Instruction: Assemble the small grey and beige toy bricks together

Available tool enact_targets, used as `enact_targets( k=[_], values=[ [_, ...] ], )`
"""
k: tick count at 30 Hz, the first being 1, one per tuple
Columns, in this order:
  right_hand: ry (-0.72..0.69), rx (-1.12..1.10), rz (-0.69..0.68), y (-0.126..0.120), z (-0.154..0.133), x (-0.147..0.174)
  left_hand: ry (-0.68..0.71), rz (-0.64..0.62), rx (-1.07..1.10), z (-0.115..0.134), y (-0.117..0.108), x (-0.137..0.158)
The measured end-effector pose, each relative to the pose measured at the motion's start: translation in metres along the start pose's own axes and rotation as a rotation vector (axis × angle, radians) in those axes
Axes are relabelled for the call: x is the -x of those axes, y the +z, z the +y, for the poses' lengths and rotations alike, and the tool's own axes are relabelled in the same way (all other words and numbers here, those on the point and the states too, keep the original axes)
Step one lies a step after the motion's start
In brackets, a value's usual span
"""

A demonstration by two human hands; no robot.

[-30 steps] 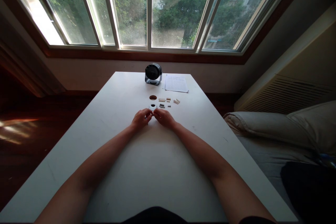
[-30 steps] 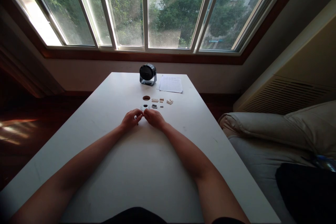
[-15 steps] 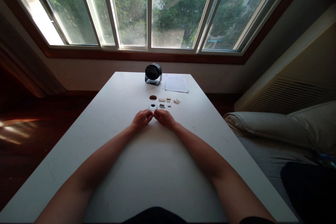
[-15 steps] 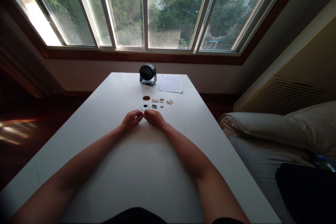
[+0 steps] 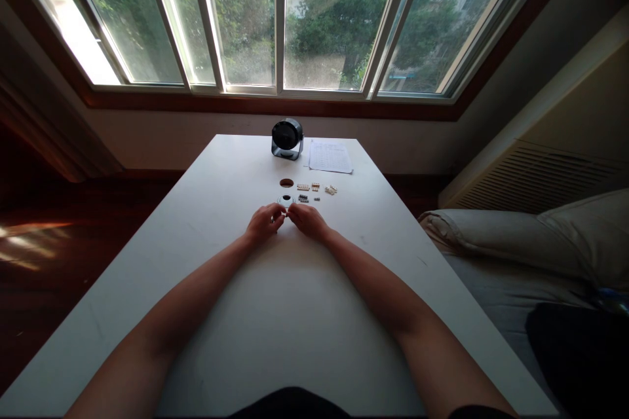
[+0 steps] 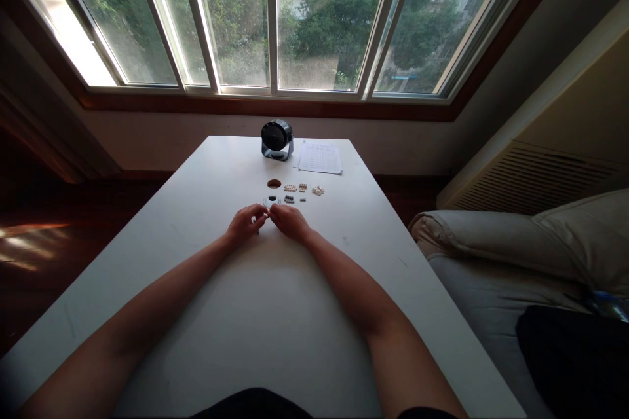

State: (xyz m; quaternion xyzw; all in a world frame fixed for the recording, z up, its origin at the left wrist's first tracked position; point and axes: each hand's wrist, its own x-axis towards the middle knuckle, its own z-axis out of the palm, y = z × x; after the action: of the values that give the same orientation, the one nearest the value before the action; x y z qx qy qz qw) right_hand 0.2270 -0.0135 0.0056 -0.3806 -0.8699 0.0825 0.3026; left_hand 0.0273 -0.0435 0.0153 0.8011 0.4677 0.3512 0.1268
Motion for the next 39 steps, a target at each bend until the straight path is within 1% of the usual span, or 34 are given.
enact_targets(
  k=[9, 20, 23, 27, 29, 30, 32, 34, 37, 39],
  values=[
    [0.030, 0.013, -0.034, -0.003, -0.003, 0.000, 0.054, -0.025, -0.008, 0.005, -0.003, 0.001],
    [0.006, -0.026, -0.027, -0.004, -0.003, 0.001, -0.011, -0.021, -0.001, 0.001, -0.002, -0.001],
    [0.003, -0.008, -0.033, -0.004, -0.003, 0.001, -0.018, -0.023, -0.003, 0.000, 0.000, -0.001],
    [0.006, 0.056, -0.031, -0.006, -0.001, 0.000, -0.053, 0.006, -0.020, -0.005, 0.002, -0.002],
    [0.059, 0.118, -0.006, -0.009, 0.003, -0.001, -0.084, 0.024, -0.039, -0.008, 0.002, -0.002],
    [0.110, 0.157, 0.012, -0.011, 0.007, -0.001, -0.099, 0.032, -0.052, -0.011, 0.002, -0.003],
    [0.257, 0.238, 0.044, -0.016, 0.016, -0.001, -0.123, 0.039, -0.080, -0.017, 0.000, -0.004],
    [0.420, 0.301, 0.041, -0.022, 0.028, -0.001, -0.145, 0.028, -0.098, -0.024, -0.003, -0.005],
    [0.593, 0.365, 0.011, -0.029, 0.043, 0.001, -0.132, -0.051, -0.081, -0.034, -0.009, -0.006],
    [0.647, 0.393, -0.015, -0.032, 0.050, 0.002, -0.092, -0.120, -0.046, -0.039, -0.014, -0.007]
  ],
)
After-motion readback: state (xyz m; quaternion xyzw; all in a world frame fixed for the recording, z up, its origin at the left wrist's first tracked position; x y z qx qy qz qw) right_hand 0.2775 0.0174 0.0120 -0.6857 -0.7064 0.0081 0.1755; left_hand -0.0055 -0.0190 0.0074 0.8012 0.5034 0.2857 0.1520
